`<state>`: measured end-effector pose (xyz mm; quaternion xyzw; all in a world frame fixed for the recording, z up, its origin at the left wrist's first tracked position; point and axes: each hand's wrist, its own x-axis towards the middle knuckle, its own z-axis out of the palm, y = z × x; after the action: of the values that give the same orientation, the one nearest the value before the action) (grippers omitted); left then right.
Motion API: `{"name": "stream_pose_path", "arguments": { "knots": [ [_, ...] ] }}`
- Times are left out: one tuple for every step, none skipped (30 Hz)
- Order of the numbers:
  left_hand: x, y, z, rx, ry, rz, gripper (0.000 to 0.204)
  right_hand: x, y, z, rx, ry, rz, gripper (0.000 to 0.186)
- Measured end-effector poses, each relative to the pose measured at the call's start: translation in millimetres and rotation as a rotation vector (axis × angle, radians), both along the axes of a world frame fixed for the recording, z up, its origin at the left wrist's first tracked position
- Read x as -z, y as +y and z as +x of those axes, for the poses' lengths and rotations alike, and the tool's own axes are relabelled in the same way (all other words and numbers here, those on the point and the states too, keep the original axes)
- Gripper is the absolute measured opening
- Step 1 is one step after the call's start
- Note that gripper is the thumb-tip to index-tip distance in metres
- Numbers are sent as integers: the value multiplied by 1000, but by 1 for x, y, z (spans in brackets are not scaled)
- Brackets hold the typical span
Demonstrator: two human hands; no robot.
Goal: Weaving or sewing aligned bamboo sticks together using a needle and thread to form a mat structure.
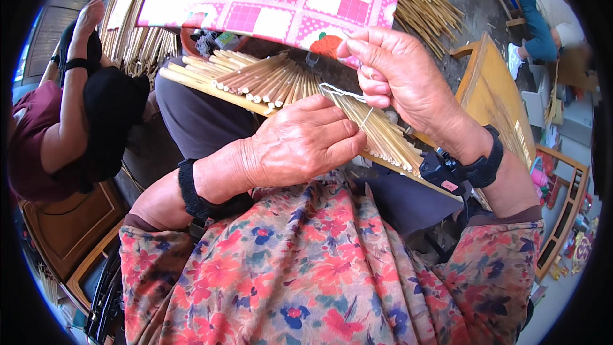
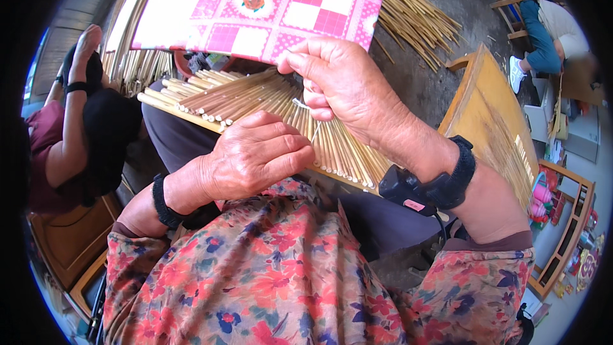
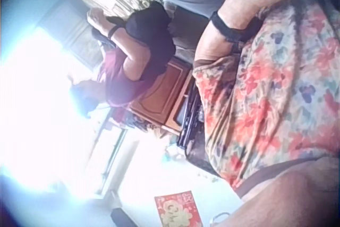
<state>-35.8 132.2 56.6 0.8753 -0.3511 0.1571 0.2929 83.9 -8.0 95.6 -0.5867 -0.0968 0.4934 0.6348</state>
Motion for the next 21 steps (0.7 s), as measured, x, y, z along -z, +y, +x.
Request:
{"name": "stream_pose_path", "arguments": {
  "knots": [
    [-1, -1, -3, 3, -9, 4, 26, 0, -1, 0, 2, -20, 12, 21],
    [-2, -2, -5, 5, -1, 0, 26, 1, -2, -2, 4, -11, 8, 21],
    [-4, 0, -2, 15, 11, 29, 26, 0, 0, 1, 2, -36, 16, 22],
    [-5, 1, 0, 23, 21, 59, 25, -1, 1, 2, -1, -63, 25, 22],
    [-2, -1, -3, 25, 23, 28, 26, 3, 0, -1, 20, -41, 24, 23],
    [1, -1, -4, 26, 10, 36, 26, 5, -2, -2, 51, -1, 44, 23],
    [4, -2, -5, 24, -11, 35, 27, 9, -8, 2, 12, -76, 11, 24],
    [5, 0, -5, 23, -32, 34, 29, 11, -14, 8, -25, -152, -23, 25],
    [6, 2, -8, 19, -23, 42, 31, 11, -19, 11, -25, -155, -18, 25],
    [5, 5, -10, 19, -25, 46, 31, 11, -23, 14, -51, -310, -120, 25],
    [4, 8, -12, -25, -75, 122, 32, 12, -29, 18, -76, -463, -222, 25],
    [2, 12, -18, -76, -120, 197, 33, 14, -37, 21, -83, -461, -219, 25],
    [-2, 17, -19, -108, -92, 188, 39, 16, -48, 29, -94, -735, -259, 22],
    [-1, 20, -20, -107, -94, 191, 39, 18, -55, 33, -103, -1009, -299, 19],
    [0, 24, -20, -162, -56, 183, 43, 12, -58, 35, -105, -1009, -297, 19],
    [1, 25, -21, -221, -15, 176, 47, -3, -59, 35, -48, -930, -445, 18],
    [4, 25, -22, -253, -17, 184, 48, -11, -60, 37, 7, -845, -592, 18],
    [5, 26, -23, -245, -15, 182, 48, -13, -66, 39, 14, -840, -598, 18],
    [6, 28, -24, -235, -28, 202, 46, -13, -71, 42, -5, -855, -464, 17],
    [7, 30, -24, -224, -40, 221, 43, -14, -75, 44, -24, -867, -330, 17],
    [4, 29, -23, -238, -44, 217, 37, -22, -73, 40, -85, -627, -286, 17]
  ]
}}
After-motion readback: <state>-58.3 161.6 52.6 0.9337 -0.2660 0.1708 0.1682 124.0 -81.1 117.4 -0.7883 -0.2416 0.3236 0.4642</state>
